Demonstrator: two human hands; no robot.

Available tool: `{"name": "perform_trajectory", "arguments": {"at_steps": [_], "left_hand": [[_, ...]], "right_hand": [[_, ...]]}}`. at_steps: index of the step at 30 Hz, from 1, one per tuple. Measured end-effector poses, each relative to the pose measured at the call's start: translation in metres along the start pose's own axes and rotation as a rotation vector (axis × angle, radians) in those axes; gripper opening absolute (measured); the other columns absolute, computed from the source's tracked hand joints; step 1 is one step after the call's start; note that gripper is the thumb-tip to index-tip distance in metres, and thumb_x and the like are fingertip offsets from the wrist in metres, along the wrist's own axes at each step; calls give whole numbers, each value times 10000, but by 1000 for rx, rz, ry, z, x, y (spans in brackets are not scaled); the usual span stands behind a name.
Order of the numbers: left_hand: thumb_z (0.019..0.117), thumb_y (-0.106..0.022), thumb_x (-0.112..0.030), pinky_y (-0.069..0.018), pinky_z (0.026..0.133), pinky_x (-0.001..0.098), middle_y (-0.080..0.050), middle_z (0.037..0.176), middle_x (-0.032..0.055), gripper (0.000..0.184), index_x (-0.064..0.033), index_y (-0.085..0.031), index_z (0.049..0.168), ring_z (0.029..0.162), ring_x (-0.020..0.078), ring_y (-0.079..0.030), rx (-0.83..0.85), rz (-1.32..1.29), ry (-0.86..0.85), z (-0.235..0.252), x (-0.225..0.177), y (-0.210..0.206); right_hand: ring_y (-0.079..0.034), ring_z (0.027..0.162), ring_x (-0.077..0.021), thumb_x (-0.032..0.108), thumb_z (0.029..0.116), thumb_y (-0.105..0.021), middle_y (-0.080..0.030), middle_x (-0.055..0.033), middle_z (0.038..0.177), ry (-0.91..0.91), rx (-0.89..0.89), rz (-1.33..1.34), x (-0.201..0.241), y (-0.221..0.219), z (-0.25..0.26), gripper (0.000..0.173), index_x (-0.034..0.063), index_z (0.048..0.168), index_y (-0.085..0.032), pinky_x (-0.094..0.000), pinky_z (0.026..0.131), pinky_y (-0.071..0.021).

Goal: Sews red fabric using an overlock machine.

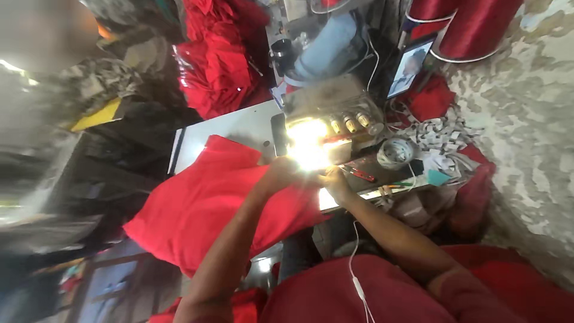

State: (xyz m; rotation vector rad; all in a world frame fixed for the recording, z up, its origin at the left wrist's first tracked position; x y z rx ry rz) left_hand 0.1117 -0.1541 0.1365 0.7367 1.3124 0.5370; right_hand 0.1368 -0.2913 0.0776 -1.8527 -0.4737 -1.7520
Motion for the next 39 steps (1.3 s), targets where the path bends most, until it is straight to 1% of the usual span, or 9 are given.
{"name": "perform_trajectory", "arguments": {"at_steps": [3, 7, 11, 14, 22, 27, 33, 36, 39], "left_hand": [[970, -677, -157, -550, 793, 474, -732, 829, 102, 179, -14, -760, 903, 800, 216, -707, -76, 99, -67, -3, -3, 4], [956, -678, -102, -545, 789, 426, -726, 826, 98, 134, -9, -757, 902, 797, 196, -696, -124, 108, -75, -7, -10, 8], [956, -681, -91, -548, 871, 377, -728, 933, 119, 129, 22, -740, 979, 892, 173, -693, -152, 18, 12, -15, -17, 19], [954, -689, -85, -556, 888, 344, -734, 949, 102, 125, 24, -733, 997, 908, 136, -699, -162, -28, 74, -18, -21, 30], [984, -639, -75, -545, 752, 244, -684, 820, -6, 100, 4, -697, 966, 753, 24, -631, -258, -402, 320, -25, -4, 36], [1014, -608, -92, -536, 756, 242, -678, 863, 52, 153, 44, -675, 1023, 771, 38, -627, -363, -213, 170, -26, -4, 34], [1013, -579, -47, -510, 835, 237, -669, 946, 129, 174, 89, -686, 1034, 879, 93, -631, -547, -75, 30, -28, -18, 38], [989, -624, -58, -516, 861, 278, -680, 951, 146, 164, 86, -698, 1013, 913, 142, -647, -572, -46, 9, -25, -8, 29], [983, -659, -106, -543, 868, 337, -693, 971, 131, 148, 33, -698, 1014, 926, 180, -670, -533, -4, 31, -19, 12, 9]], "right_hand": [[-614, 694, -37, 101, 983, -659, -680, -16, 814, 27, 38, -18, 7, -4, -2, 74, 29, 980, -676, -227, 668, -537], [-609, 692, -22, 100, 980, -656, -670, 5, 810, 56, 52, 26, 10, -8, -9, 49, 53, 992, -665, -210, 672, -537], [-632, 780, -63, 162, 1055, -558, -676, -31, 894, -52, 235, -27, -11, -17, -23, 183, 20, 1074, -671, -269, 745, -554], [-642, 842, -52, 127, 1043, -575, -689, -44, 909, -98, 304, -70, -31, -21, -29, 188, -26, 1059, -683, -272, 826, -548], [-661, 875, -2, 120, 976, -683, -728, -41, 919, -38, 243, -124, -13, -22, -33, 156, -32, 993, -712, -209, 858, -542], [-637, 763, -23, 89, 940, -724, -686, -15, 801, -48, 158, -97, -13, -18, -34, 100, -2, 907, -701, -221, 764, -544], [-502, 602, -19, 172, 959, -716, -568, -23, 654, 174, 29, -407, 10, -12, -42, 268, -28, 801, -632, -200, 606, -440], [-527, 641, 14, 161, 982, -681, -586, -9, 687, 162, 57, -342, -2, -9, -38, 246, -26, 827, -643, -163, 642, -456], [-628, 805, 2, 174, 1035, -591, -685, -32, 858, 22, 154, -236, -28, -8, -35, 225, -16, 972, -693, -193, 793, -525]]}}
Point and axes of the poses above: each hand's wrist, its own z-axis towards the middle knuckle, its own y-axis out of the back of the hand, x = y × z, the point moved 7 cm from there along z, towards the middle knuckle
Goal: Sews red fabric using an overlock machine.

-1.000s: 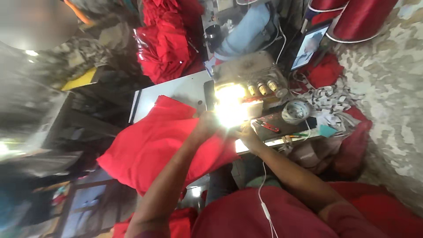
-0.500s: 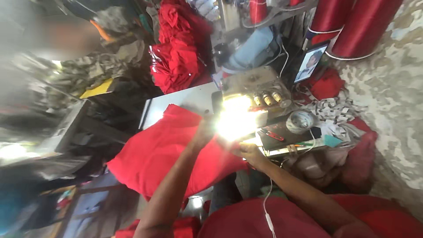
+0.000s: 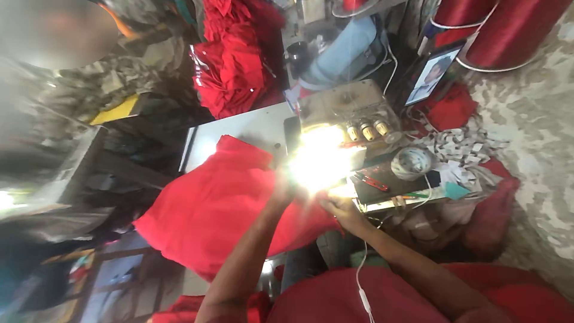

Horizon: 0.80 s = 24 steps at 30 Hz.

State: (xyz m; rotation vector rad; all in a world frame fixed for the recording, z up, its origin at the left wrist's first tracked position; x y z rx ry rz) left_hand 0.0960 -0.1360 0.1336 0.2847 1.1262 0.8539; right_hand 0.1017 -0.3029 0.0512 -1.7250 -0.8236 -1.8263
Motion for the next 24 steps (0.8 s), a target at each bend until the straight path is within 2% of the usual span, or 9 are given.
{"name": "perform_trajectory", "arguments": {"at_steps": [4, 10, 16, 21, 24], "left_hand": [[1004, -624, -104, -547, 839, 407, -691, 935, 136, 153, 20, -712, 982, 896, 228, -676, 70, 66, -2, -3, 20, -27], [949, -641, -2, -563, 769, 545, -708, 910, 230, 115, 78, -723, 942, 853, 378, -713, 103, 216, -33, 3, 17, -43], [951, -650, -50, -584, 759, 518, -747, 918, 202, 139, 19, -771, 951, 871, 368, -738, 51, 282, -201, 2, 13, -49], [954, -664, -93, -589, 762, 481, -756, 927, 170, 140, -20, -781, 925, 887, 340, -741, 27, 320, -264, 5, 14, -51], [940, -682, -122, -568, 805, 473, -744, 910, 166, 139, -18, -768, 907, 898, 345, -722, -4, 345, -232, 7, 17, -49]], "right_hand": [[-661, 818, -25, 178, 1036, -577, -698, -33, 874, -124, 66, 101, -25, 0, 3, 217, -11, 1026, -684, -235, 800, -551], [-642, 813, -20, 167, 1033, -569, -681, -19, 854, -131, 40, 121, -42, 2, 7, 232, -4, 942, -696, -226, 793, -535], [-675, 821, -28, 117, 992, -630, -710, -24, 864, -148, -18, 214, -43, 2, 4, 153, -12, 953, -703, -222, 802, -563], [-667, 806, -28, 99, 992, -622, -699, -19, 847, -164, -40, 223, -46, 2, 4, 147, -8, 931, -701, -218, 790, -558], [-657, 803, -30, 102, 993, -624, -690, -16, 832, -161, -40, 213, -53, 2, 7, 160, 2, 897, -704, -220, 782, -551]]}}
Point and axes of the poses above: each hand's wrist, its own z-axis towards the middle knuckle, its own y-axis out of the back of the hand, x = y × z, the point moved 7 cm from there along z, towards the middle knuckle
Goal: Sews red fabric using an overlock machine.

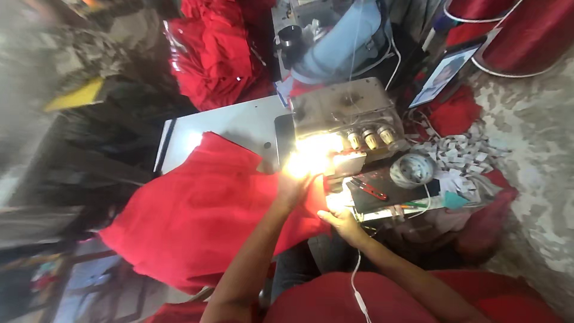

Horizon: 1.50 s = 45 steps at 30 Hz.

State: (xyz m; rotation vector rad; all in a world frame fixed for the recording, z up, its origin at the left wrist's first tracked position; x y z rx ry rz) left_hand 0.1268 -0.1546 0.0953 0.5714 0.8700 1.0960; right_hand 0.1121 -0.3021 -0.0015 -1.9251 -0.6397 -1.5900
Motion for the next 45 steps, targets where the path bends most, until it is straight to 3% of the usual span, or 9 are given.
{"name": "perform_trajectory", "arguments": {"at_steps": [4, 7, 10, 14, 25, 32, 37, 42, 45], "left_hand": [[951, -673, -127, -521, 889, 542, -733, 1035, 189, 140, -32, -776, 951, 1035, 396, -679, 26, 87, 1, -10, -11, 5], [935, -634, -24, -536, 785, 493, -737, 1038, 158, 174, -30, -775, 1037, 955, 344, -702, 65, 235, 4, -21, -38, 9], [956, -612, -42, -528, 916, 492, -716, 1220, 154, 265, -40, -746, 1184, 1086, 333, -690, 101, 264, 74, -36, -45, 4], [951, -605, -43, -487, 1016, 573, -693, 1293, 164, 275, -23, -738, 1191, 1210, 361, -654, 129, 245, 142, -39, -41, 0], [967, -597, -37, -492, 1031, 549, -720, 1117, 213, 164, 52, -722, 1025, 1113, 396, -680, 116, 161, 165, -33, -33, 6], [1011, -561, -63, -544, 911, 528, -674, 1126, 232, 204, 60, -681, 1120, 1081, 406, -662, 276, 64, 273, -28, -16, 10], [1029, -562, -92, -529, 939, 569, -633, 1242, 262, 261, 59, -659, 1217, 1148, 421, -634, 344, 1, 354, -14, 3, 8], [1045, -537, -157, -425, 1098, 589, -539, 1462, 245, 425, 30, -541, 1427, 1353, 403, -527, 378, -75, 449, -7, 18, 8], [1038, -542, -154, -327, 1196, 568, -486, 1526, 221, 431, 6, -531, 1437, 1455, 392, -418, 378, -123, 429, -4, 21, 10]], "right_hand": [[-663, 824, -23, 101, 1006, -603, -700, -16, 855, -5, 20, 7, 1, -4, -2, 178, -8, 917, -713, -213, 800, -555], [-667, 839, -8, 82, 1021, -570, -704, -7, 871, -38, 32, 52, -1, -7, -6, 176, -15, 952, -699, -205, 814, -557], [-672, 849, 0, 71, 1034, -541, -709, 6, 882, -34, 29, 101, -2, -10, -9, 180, -14, 969, -686, -204, 830, -561], [-656, 812, 1, 75, 1024, -553, -687, 4, 845, 26, -32, 62, 5, -8, -3, 188, -16, 939, -693, -196, 796, -555], [-649, 730, -4, 66, 962, -651, -690, 11, 778, 61, -163, 58, 12, -4, 1, 111, 9, 881, -702, -181, 723, -548], [-614, 690, 15, 106, 976, -643, -661, 33, 736, 29, -195, 5, 17, -4, 3, 151, 26, 861, -701, -173, 680, -519], [-568, 627, -2, 137, 980, -656, -610, 22, 676, 71, -233, -59, 24, -2, 22, 190, 25, 828, -675, -190, 631, -492], [-571, 687, -26, 86, 948, -686, -614, -8, 717, 84, -301, -52, 33, -1, 31, 166, 5, 804, -672, -215, 684, -499], [-580, 689, -33, 53, 926, -692, -622, -11, 717, 108, -349, -23, 38, 1, 34, 124, -2, 815, -684, -225, 684, -507]]}}
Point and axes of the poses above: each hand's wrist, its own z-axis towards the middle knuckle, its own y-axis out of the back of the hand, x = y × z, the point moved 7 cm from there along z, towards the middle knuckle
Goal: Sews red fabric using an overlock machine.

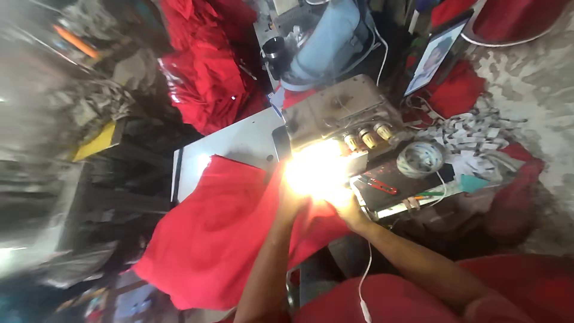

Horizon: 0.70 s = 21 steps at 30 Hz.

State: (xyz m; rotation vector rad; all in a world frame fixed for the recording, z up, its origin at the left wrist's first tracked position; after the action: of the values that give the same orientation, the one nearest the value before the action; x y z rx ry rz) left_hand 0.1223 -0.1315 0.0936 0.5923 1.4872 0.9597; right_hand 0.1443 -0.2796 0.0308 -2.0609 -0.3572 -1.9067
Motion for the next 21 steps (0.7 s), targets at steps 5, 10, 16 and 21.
{"name": "perform_trajectory", "arguments": {"at_steps": [5, 10, 16, 21], "left_hand": [[1055, -505, -150, -422, 1078, 625, -569, 1374, 278, 323, 28, -599, 1307, 1318, 449, -528, 9, 43, 19, 17, -7, 0], [1003, -595, -162, -506, 935, 633, -612, 1299, 233, 281, -19, -639, 1241, 1173, 409, -622, -63, 26, -28, 12, 13, -3], [1008, -573, -165, -457, 1030, 632, -682, 1247, 232, 269, 27, -718, 1129, 1192, 435, -635, -254, 272, -439, -34, -14, -15], [1027, -548, -284, -361, 1111, 610, -717, 1229, 199, 299, -75, -762, 1034, 1239, 394, -634, -316, 198, -418, -127, -5, -26]], "right_hand": [[-568, 664, -57, 78, 937, -681, -595, -14, 690, 30, -40, -29, 3, 2, 2, 156, 7, 800, -663, -259, 664, -499], [-589, 707, -113, 82, 928, -705, -615, -68, 733, 22, -46, -72, 0, 0, 4, 150, -20, 827, -662, -320, 688, -515], [-705, 917, -298, 293, 1007, -641, -732, -163, 961, -22, 138, -485, 19, 24, 0, 303, 14, 1087, -729, -522, 855, -544], [-716, 971, -399, 240, 1047, -593, -727, -208, 1093, 113, -181, -849, 67, 140, 6, 301, 35, 1243, -691, -609, 826, -558]]}}
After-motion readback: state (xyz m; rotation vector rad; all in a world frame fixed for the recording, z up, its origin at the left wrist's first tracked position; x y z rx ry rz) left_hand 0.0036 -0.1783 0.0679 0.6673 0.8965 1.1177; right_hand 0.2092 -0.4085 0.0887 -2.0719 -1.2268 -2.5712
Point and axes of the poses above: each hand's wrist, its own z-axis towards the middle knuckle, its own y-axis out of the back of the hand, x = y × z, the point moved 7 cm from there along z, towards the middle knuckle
